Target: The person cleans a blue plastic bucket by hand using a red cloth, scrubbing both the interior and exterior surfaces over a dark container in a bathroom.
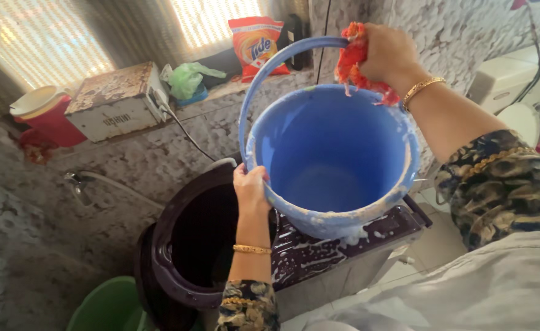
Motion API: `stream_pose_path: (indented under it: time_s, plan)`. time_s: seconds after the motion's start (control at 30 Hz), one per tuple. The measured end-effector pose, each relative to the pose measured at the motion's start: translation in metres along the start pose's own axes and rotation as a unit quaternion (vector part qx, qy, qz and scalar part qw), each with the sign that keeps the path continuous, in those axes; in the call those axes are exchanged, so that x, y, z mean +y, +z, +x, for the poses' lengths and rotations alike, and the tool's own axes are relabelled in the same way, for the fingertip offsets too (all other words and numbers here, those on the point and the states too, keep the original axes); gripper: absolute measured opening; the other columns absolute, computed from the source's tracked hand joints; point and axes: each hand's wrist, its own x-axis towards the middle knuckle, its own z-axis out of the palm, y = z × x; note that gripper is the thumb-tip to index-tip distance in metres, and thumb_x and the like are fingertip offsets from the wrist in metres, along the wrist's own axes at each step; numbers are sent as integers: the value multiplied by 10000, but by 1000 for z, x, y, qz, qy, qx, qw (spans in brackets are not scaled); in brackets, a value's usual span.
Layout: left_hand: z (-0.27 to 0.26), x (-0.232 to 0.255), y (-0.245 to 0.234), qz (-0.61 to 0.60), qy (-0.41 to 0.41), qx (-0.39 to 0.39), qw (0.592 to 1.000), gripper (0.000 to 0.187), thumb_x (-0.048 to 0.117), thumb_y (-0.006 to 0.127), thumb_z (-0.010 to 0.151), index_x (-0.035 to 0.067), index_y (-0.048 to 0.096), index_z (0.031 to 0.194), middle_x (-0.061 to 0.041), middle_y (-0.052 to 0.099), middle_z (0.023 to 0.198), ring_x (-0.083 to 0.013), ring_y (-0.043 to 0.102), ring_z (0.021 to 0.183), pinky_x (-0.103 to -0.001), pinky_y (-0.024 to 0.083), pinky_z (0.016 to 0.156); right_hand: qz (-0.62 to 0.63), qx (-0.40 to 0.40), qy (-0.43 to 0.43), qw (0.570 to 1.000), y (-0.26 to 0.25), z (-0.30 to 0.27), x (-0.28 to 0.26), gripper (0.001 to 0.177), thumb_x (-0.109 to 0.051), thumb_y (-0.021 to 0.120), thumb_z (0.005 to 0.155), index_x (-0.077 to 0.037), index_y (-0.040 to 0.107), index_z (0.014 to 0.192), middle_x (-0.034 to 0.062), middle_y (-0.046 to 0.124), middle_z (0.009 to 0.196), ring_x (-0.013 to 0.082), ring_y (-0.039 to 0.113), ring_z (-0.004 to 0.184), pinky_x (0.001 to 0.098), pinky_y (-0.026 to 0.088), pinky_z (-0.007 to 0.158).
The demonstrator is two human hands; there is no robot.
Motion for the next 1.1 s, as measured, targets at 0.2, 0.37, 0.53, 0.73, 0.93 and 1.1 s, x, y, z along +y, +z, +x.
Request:
stream_pose_path:
  time_s: [0.2,0.37,0.53,0.73,0.93,1.1]
  plan:
    - [-11,22,-11,72,98,-98,988,593,-61,605,719,-70,472,1296,-132,644,991,-174,637,758,-310,544,663,45,-78,105,990,1,-5,15,470,-177,696,777,-158,670,1246,222,710,1034,446,654,991,517,520,867]
    - [-27,37,-11,191,156,-97,964,644,-24,618,719,-49,457,1342,-145,663,1130,-165,676,892,-278,562,780,127,-99,121,980,25,-24,45,347,-209,726,822,-120,735,1157,184,737,981,329,702,916,443,546,812]
    - [-34,23,-27,202,70,21,977,468,30,668,803,-58,505,1233,-176,685,1035,-193,675,838,-310,554,750,373,-150,274,874,43,-56,55,234,-235,700,917,-160,735,1136,42,701,860,153,600,689,377,491,590]
    - [-44,4,-37,141,106,15,984,309,0,607,764,-54,614,1067,-118,700,911,-176,653,748,-308,545,697,630,-92,278,720,90,-123,71,220,-197,777,901,-123,742,1105,-28,743,945,69,678,793,262,566,681]
    - [-57,0,-26,50,78,-8,996,286,-10,618,733,-40,588,1016,-83,664,848,-135,607,700,-279,523,654,337,70,344,874,95,-95,130,427,-226,830,834,-98,676,1210,27,728,1082,143,714,980,310,586,784]
    - [-54,-2,-13,73,63,16,995,260,-17,616,719,-43,589,976,-68,615,773,-137,542,629,-292,470,583,294,167,104,935,33,-89,107,575,-158,814,944,-71,474,1399,100,687,1293,234,719,1164,375,602,986]
